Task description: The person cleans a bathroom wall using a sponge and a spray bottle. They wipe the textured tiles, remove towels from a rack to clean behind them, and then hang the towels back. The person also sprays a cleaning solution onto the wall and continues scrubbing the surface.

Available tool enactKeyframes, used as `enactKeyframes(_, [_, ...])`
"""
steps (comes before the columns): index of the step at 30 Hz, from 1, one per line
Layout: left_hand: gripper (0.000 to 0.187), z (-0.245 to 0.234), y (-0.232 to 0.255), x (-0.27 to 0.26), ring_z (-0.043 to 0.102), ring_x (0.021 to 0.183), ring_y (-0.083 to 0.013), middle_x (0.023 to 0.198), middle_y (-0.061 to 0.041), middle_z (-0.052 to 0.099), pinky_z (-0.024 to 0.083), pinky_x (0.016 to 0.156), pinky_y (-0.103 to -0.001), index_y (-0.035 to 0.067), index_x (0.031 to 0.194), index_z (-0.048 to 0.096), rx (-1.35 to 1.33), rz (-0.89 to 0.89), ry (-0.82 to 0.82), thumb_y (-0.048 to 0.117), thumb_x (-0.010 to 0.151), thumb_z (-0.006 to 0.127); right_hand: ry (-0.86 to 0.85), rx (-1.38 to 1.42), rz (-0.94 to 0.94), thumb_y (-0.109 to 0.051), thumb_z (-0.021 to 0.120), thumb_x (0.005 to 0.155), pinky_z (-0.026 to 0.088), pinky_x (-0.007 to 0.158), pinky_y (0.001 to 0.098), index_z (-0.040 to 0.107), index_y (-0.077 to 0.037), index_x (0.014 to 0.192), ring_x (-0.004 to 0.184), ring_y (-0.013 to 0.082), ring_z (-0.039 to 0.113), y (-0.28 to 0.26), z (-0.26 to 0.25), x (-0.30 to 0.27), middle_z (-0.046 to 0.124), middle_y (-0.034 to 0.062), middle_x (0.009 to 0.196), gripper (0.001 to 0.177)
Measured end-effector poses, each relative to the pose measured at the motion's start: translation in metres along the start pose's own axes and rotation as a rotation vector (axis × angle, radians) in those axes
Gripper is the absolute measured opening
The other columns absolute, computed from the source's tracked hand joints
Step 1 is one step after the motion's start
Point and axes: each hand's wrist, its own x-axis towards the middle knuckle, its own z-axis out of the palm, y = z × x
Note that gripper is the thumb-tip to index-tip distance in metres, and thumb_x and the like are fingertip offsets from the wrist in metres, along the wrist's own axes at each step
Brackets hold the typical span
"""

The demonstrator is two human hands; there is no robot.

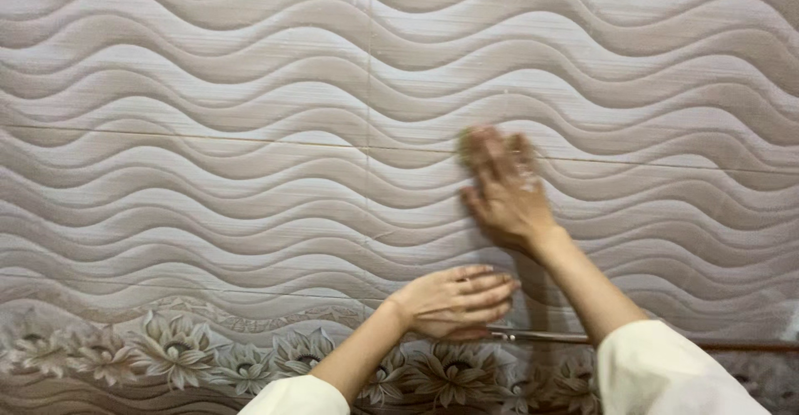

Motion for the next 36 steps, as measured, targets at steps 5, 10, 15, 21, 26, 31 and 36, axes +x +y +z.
enactKeyframes(5, [0.049, -0.001, 0.007, -0.013, 0.04, 0.153, -0.0232, 0.161, -0.009, 0.044, 0.029, 0.133, -0.041, 0.014, 0.15, 0.05, 0.221, 0.044, 0.002, 0.04, 0.108, 0.055, -0.202, -0.092, -0.469, -0.039, 0.043, 0.105, 0.004, 0.127, 0.0453, 0.016, -0.019, 0.165, 0.158, 0.017, 0.005, -0.052, 0.018, 0.025, 0.009, 0.0024, 0.172, 0.069])
enactKeyframes(10, [0.066, -0.01, 0.005, 0.003, 0.041, 0.156, -0.0258, 0.166, -0.01, 0.043, 0.03, 0.132, -0.042, 0.013, 0.158, 0.045, 0.181, -0.156, 0.109, 0.048, 0.104, 0.059, -0.231, -0.359, -0.591, -0.038, 0.036, 0.106, 0.006, 0.131, 0.0376, 0.014, -0.024, 0.165, 0.158, 0.012, 0.006, -0.056, 0.018, -0.005, 0.008, -0.0025, 0.173, 0.065])
enactKeyframes(15, [0.084, -0.006, -0.025, 0.024, 0.046, 0.151, -0.0331, 0.162, -0.016, 0.043, 0.032, 0.13, -0.048, 0.008, 0.156, 0.039, -0.002, -0.321, 0.055, 0.06, 0.094, 0.058, -0.213, 0.093, -0.481, -0.043, 0.042, 0.098, 0.008, 0.124, 0.0425, 0.02, -0.019, 0.16, 0.154, 0.0215, 0.007, -0.056, 0.041, -0.026, 0.01, 0.002, 0.169, 0.07])
enactKeyframes(21, [0.083, -0.015, -0.05, -0.012, 0.039, 0.155, -0.0261, 0.168, -0.011, 0.037, 0.028, 0.131, -0.043, 0.009, 0.162, 0.032, 0.053, -0.256, -0.024, 0.058, 0.097, 0.053, -0.634, 0.116, -0.385, -0.033, 0.054, 0.098, 0.018, 0.125, 0.0477, 0.041, -0.008, 0.148, 0.151, 0.0304, 0.025, -0.026, 0.059, -0.051, 0.032, 0.0146, 0.161, 0.058])
enactKeyframes(26, [0.08, -0.034, -0.058, -0.052, 0.025, 0.159, -0.0175, 0.172, -0.003, 0.028, 0.02, 0.132, -0.04, 0.015, 0.165, 0.027, 0.276, -0.288, -0.149, 0.056, 0.1, 0.049, -0.797, 0.096, -0.594, -0.026, 0.054, 0.098, 0.026, 0.124, 0.0481, 0.051, -0.007, 0.147, 0.146, 0.0281, 0.04, -0.013, 0.045, -0.055, 0.049, 0.0133, 0.151, 0.053])
enactKeyframes(31, [0.098, -0.067, -0.063, -0.09, 0.021, 0.159, -0.0245, 0.172, -0.011, 0.023, 0.017, 0.13, -0.044, 0.006, 0.164, 0.02, 0.093, -0.385, -0.195, 0.067, 0.094, 0.049, -0.483, 0.23, -0.751, -0.036, 0.045, 0.103, 0.018, 0.123, 0.0505, 0.047, -0.007, 0.152, 0.149, 0.0314, 0.03, -0.033, 0.03, -0.013, 0.042, 0.0121, 0.158, 0.056])
enactKeyframes(36, [0.106, -0.077, -0.088, -0.073, 0.022, 0.156, -0.0309, 0.167, -0.018, 0.024, 0.016, 0.128, -0.046, -0.002, 0.16, 0.021, 0.181, -0.688, 0.056, 0.072, 0.091, 0.051, -0.619, -0.195, -0.411, -0.055, 0.022, 0.104, 0.0, 0.125, 0.0478, 0.021, -0.011, 0.156, 0.154, 0.0266, 0.011, -0.045, 0.01, 0.073, 0.018, 0.0118, 0.166, 0.069])
